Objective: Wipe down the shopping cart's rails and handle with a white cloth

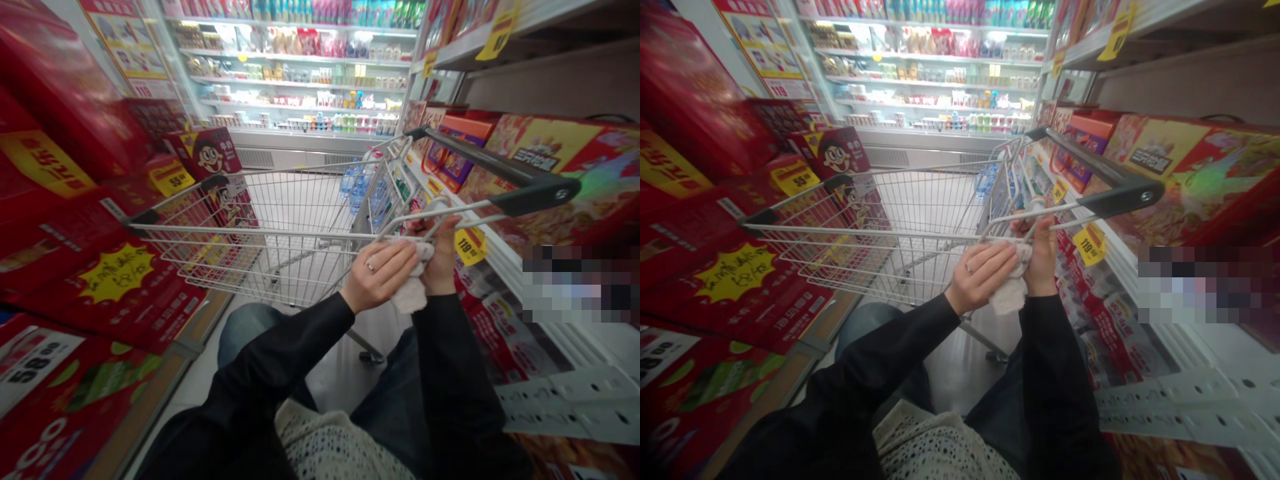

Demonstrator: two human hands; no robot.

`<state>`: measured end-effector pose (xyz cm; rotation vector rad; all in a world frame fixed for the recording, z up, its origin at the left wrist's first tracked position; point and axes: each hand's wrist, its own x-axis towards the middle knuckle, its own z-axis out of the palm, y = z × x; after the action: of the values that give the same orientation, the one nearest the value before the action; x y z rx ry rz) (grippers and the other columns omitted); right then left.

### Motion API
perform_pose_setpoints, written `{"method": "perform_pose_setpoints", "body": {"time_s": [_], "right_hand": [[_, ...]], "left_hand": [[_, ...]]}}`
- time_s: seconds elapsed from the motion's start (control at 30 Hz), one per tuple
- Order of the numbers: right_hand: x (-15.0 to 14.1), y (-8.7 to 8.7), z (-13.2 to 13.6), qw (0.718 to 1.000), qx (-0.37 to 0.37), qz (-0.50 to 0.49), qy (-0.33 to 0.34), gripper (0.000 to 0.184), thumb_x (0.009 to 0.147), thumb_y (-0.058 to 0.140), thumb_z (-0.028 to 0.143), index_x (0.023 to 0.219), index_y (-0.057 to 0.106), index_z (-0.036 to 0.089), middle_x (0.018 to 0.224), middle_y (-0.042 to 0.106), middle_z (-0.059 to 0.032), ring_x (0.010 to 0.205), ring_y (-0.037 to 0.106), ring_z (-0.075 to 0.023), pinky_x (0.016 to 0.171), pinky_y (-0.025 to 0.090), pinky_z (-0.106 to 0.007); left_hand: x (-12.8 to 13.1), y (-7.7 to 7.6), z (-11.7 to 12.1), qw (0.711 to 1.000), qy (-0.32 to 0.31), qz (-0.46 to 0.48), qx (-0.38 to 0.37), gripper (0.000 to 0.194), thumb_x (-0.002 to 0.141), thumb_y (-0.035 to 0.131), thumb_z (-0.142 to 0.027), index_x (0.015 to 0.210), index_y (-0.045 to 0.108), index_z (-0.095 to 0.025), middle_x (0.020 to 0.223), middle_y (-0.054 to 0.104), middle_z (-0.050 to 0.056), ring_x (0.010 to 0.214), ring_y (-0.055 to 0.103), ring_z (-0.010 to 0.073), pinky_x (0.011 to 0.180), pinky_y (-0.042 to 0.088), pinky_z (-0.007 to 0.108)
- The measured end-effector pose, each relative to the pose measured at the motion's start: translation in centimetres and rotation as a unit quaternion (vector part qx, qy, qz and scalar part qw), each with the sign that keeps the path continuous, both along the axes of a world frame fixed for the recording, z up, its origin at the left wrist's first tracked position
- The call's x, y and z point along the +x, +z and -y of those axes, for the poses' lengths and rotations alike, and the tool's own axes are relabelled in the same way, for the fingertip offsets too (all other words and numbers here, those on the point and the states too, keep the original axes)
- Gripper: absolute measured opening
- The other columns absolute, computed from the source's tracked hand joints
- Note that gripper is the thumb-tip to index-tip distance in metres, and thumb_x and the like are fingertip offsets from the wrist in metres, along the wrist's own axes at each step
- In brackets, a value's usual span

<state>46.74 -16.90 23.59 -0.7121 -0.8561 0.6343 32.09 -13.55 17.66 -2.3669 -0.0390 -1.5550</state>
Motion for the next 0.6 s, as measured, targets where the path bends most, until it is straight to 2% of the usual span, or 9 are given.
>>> {"method": "perform_pose_setpoints", "body": {"time_s": [0.07, 0.17, 0.23, 0.3, 0.37, 0.43, 0.47, 0.53, 0.6], "right_hand": [[0.1, 0.0, 0.0, 1.000, 0.026, -0.010, -0.008, 0.066, 0.075, 0.071, 0.089, 0.112, 0.071, 0.034, 0.083, 0.070, 0.0012, 0.079, 0.069, -0.0192, 0.073, 0.062, -0.036], [0.3, 0.0, -0.3, 0.998, 0.056, -0.020, -0.005, 0.061, 0.078, 0.074, 0.082, 0.117, 0.071, 0.035, 0.080, 0.068, 0.0051, 0.073, 0.066, -0.0141, 0.073, 0.060, -0.031], [0.4, 0.1, -0.5, 0.998, 0.064, -0.023, -0.001, 0.059, 0.079, 0.076, 0.080, 0.118, 0.071, 0.036, 0.080, 0.067, 0.0062, 0.072, 0.066, -0.0123, 0.073, 0.059, -0.029], [0.5, 0.1, -0.6, 0.997, 0.066, -0.027, 0.000, 0.058, 0.079, 0.077, 0.079, 0.115, 0.072, 0.035, 0.080, 0.068, 0.0063, 0.072, 0.066, -0.0118, 0.074, 0.058, -0.029], [0.5, 0.1, -0.8, 0.997, 0.066, -0.033, 0.006, 0.058, 0.076, 0.079, 0.080, 0.111, 0.073, 0.034, 0.080, 0.068, 0.0062, 0.073, 0.066, -0.0116, 0.075, 0.059, -0.028], [0.4, 0.0, -0.9, 0.997, 0.069, -0.038, 0.014, 0.059, 0.073, 0.080, 0.081, 0.109, 0.073, 0.034, 0.080, 0.069, 0.0067, 0.072, 0.065, -0.0109, 0.075, 0.059, -0.028], [0.4, -0.1, -0.9, 0.997, 0.072, -0.037, 0.016, 0.059, 0.073, 0.080, 0.081, 0.109, 0.073, 0.035, 0.080, 0.069, 0.0069, 0.072, 0.065, -0.0107, 0.074, 0.059, -0.027], [0.5, -0.2, -1.0, 0.996, 0.078, -0.033, 0.010, 0.059, 0.074, 0.079, 0.081, 0.111, 0.073, 0.036, 0.080, 0.069, 0.0070, 0.072, 0.065, -0.0111, 0.075, 0.059, -0.028], [0.5, -0.4, -0.9, 0.997, 0.075, -0.023, -0.003, 0.058, 0.077, 0.077, 0.081, 0.114, 0.073, 0.036, 0.081, 0.069, 0.0063, 0.075, 0.066, -0.0126, 0.076, 0.060, -0.030]], "left_hand": [[-0.9, -3.8, -0.8, 0.999, 0.000, -0.036, 0.005, 0.042, 0.105, 0.058, -0.014, 0.147, 0.059, -0.017, 0.144, 0.070, 0.012, 0.144, 0.061, 0.0231, 0.117, 0.055, 0.048], [-4.0, -11.6, -2.1, 0.993, 0.024, -0.112, -0.006, 0.029, 0.107, 0.055, -0.016, 0.133, 0.067, -0.018, 0.130, 0.077, 0.010, 0.124, 0.072, 0.0222, 0.103, 0.061, 0.046], [-6.4, -16.2, -2.3, 0.990, 0.034, -0.136, -0.018, 0.023, 0.107, 0.053, -0.016, 0.122, 0.070, -0.017, 0.115, 0.080, 0.010, 0.106, 0.075, 0.0209, 0.090, 0.062, 0.042], [-8.3, -19.3, -2.1, 0.987, 0.042, -0.153, -0.031, 0.024, 0.107, 0.049, -0.014, 0.116, 0.071, -0.015, 0.104, 0.079, 0.009, 0.091, 0.073, 0.0190, 0.082, 0.060, 0.038], [-9.4, -20.6, -1.8, 0.983, 0.052, -0.166, -0.048, 0.028, 0.105, 0.045, -0.011, 0.115, 0.071, -0.014, 0.099, 0.078, 0.010, 0.088, 0.071, 0.0191, 0.079, 0.057, 0.036], [-9.4, -19.8, -1.5, 0.982, 0.058, -0.169, -0.060, 0.030, 0.105, 0.045, -0.012, 0.120, 0.071, -0.014, 0.103, 0.077, 0.013, 0.094, 0.071, 0.0213, 0.080, 0.057, 0.038], [-9.0, -18.4, -1.4, 0.984, 0.056, -0.158, -0.061, 0.030, 0.106, 0.046, -0.014, 0.124, 0.070, -0.014, 0.107, 0.077, 0.013, 0.099, 0.071, 0.0227, 0.083, 0.057, 0.039], [-7.6, -13.8, -1.3, 0.992, 0.046, -0.107, -0.055, 0.032, 0.107, 0.050, -0.019, 0.135, 0.066, -0.018, 0.118, 0.076, 0.013, 0.114, 0.070, 0.0247, 0.091, 0.058, 0.042], [-5.8, -7.3, -1.4, 0.998, 0.038, -0.021, -0.035, 0.040, 0.107, 0.057, -0.023, 0.147, 0.060, -0.023, 0.130, 0.074, 0.011, 0.128, 0.066, 0.0247, 0.104, 0.057, 0.045]]}}
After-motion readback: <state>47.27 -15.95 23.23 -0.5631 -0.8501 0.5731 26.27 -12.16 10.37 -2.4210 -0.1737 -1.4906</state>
